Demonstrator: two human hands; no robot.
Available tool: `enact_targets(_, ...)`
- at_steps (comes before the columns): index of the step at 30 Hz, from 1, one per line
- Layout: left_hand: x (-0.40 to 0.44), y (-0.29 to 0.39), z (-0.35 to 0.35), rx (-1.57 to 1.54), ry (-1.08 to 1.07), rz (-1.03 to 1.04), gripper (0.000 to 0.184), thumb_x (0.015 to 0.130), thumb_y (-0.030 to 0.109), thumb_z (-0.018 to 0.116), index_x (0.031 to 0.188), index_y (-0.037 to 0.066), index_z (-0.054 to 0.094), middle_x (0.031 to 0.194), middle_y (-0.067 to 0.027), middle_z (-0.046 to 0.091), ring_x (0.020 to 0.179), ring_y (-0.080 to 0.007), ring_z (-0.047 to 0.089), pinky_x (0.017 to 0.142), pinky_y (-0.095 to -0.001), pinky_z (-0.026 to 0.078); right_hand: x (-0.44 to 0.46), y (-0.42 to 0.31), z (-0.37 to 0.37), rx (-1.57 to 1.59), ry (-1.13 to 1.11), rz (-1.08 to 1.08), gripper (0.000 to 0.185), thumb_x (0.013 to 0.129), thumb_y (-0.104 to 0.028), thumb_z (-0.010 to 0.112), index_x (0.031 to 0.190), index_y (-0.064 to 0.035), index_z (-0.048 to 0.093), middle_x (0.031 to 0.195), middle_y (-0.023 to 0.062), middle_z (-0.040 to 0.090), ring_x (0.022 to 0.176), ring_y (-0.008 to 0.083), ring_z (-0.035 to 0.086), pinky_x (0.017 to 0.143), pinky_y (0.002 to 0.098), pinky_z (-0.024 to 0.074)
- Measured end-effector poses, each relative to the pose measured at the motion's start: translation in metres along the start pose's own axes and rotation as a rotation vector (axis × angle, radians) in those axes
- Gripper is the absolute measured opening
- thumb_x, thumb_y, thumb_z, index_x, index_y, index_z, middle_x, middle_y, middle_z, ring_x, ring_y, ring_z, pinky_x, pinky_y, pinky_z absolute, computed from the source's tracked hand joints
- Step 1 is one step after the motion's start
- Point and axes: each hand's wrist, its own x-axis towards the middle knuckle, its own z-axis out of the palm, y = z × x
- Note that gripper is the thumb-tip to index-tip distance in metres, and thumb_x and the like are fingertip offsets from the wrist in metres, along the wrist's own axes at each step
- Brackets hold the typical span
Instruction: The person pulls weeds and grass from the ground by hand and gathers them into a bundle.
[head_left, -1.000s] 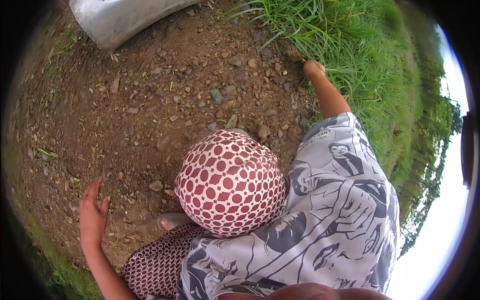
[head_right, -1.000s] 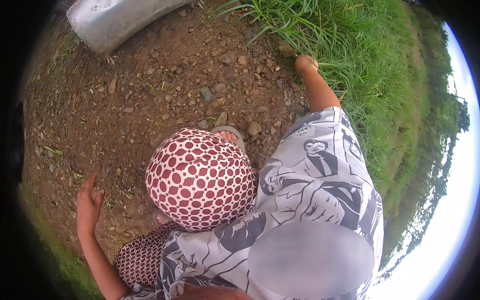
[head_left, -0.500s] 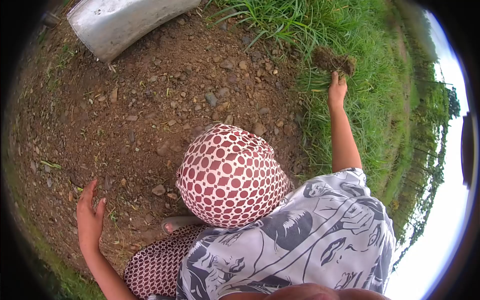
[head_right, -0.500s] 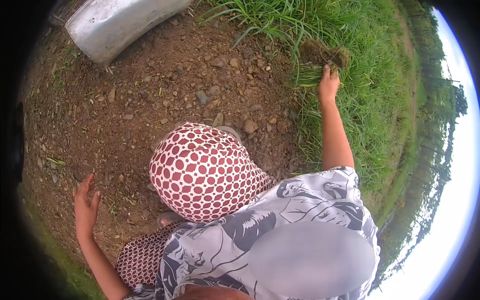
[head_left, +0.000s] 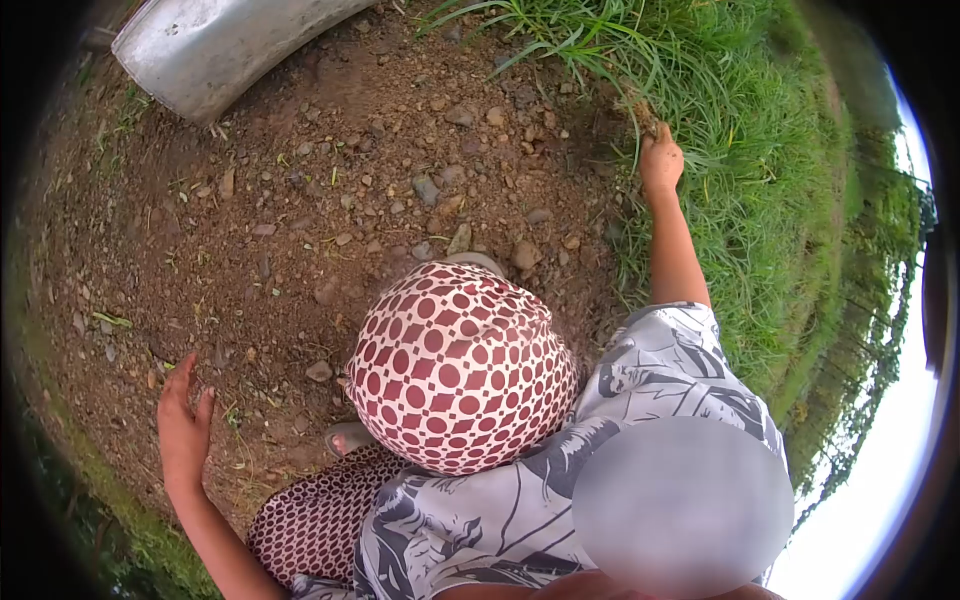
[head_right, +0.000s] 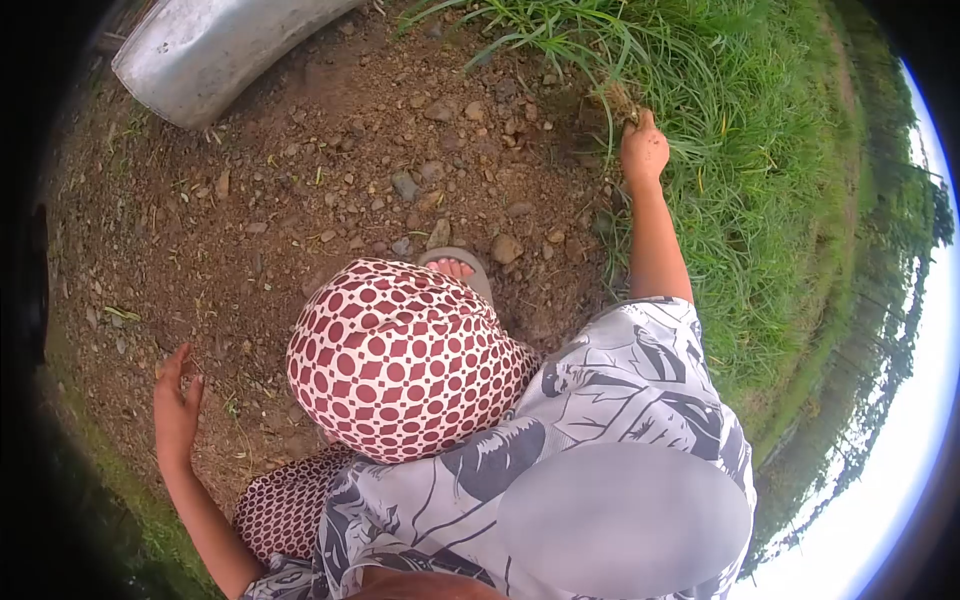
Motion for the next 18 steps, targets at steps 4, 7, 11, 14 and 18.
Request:
enact_targets(4,0.007,0.003,-0.002,0.039,0.04,0.036,0.045,0.079,0.006,0.055,0.122,0.007,0.042,0.12,-0.0174,0.047,0.111,-0.0336,0.044,0.094,-0.0401,0.036,0.009,-0.011,-0.004,0.289,0.317,0.061,0.024,0.08,-0.021,0.05,0.088,0.0015,0.054,0.08,0.0239,0.057,0.076,0.0405,0.054,0.066,0.0446,0.042)
enact_targets(7,0.009,0.008,-0.006,0.066,0.055,0.087,0.045,0.079,0.007,0.054,0.122,0.008,0.043,0.12,-0.0173,0.047,0.111,-0.0337,0.044,0.094,-0.0401,0.035,0.011,-0.035,0.012,0.396,0.37,0.093,0.029,0.082,-0.021,0.049,0.076,0.0059,0.057,0.078,0.0247,0.057,0.074,0.0421,0.052,0.065,0.0444,0.0405)
enact_targets(11,0.005,0.009,-0.006,0.062,0.046,0.042,0.045,0.079,0.007,0.055,0.122,0.008,0.043,0.121,-0.0171,0.046,0.112,-0.0331,0.043,0.095,-0.0397,0.034,-0.007,-0.073,0.063,0.112,-0.01,-0.123,0.019,0.079,-0.019,0.053,0.076,-0.0004,0.057,0.074,0.0195,0.058,0.066,0.0338,0.057,0.06,0.0415,0.0451)
enact_targets(14,0.0,0.007,-0.007,0.085,0.016,-0.022,0.046,0.079,0.007,0.055,0.123,0.009,0.042,0.122,-0.0165,0.046,0.112,-0.0327,0.044,0.094,-0.0396,0.035,-0.002,-0.092,0.09,-0.139,-0.23,-0.502,0.018,0.082,-0.022,0.049,0.083,-0.0065,0.058,0.076,0.0146,0.06,0.071,0.0336,0.057,0.063,0.0414,0.0463)
enact_targets(18,-0.008,-0.008,-0.003,-0.002,0.033,-0.036,0.046,0.078,0.007,0.056,0.123,0.01,0.043,0.122,-0.0155,0.046,0.111,-0.0319,0.045,0.094,-0.0393,0.036,0.01,-0.114,0.029,0.087,0.019,-0.353,0.023,0.08,-0.023,0.053,0.098,-0.008,0.055,0.078,0.0155,0.061,0.075,0.0329,0.058,0.065,0.0419,0.0464)
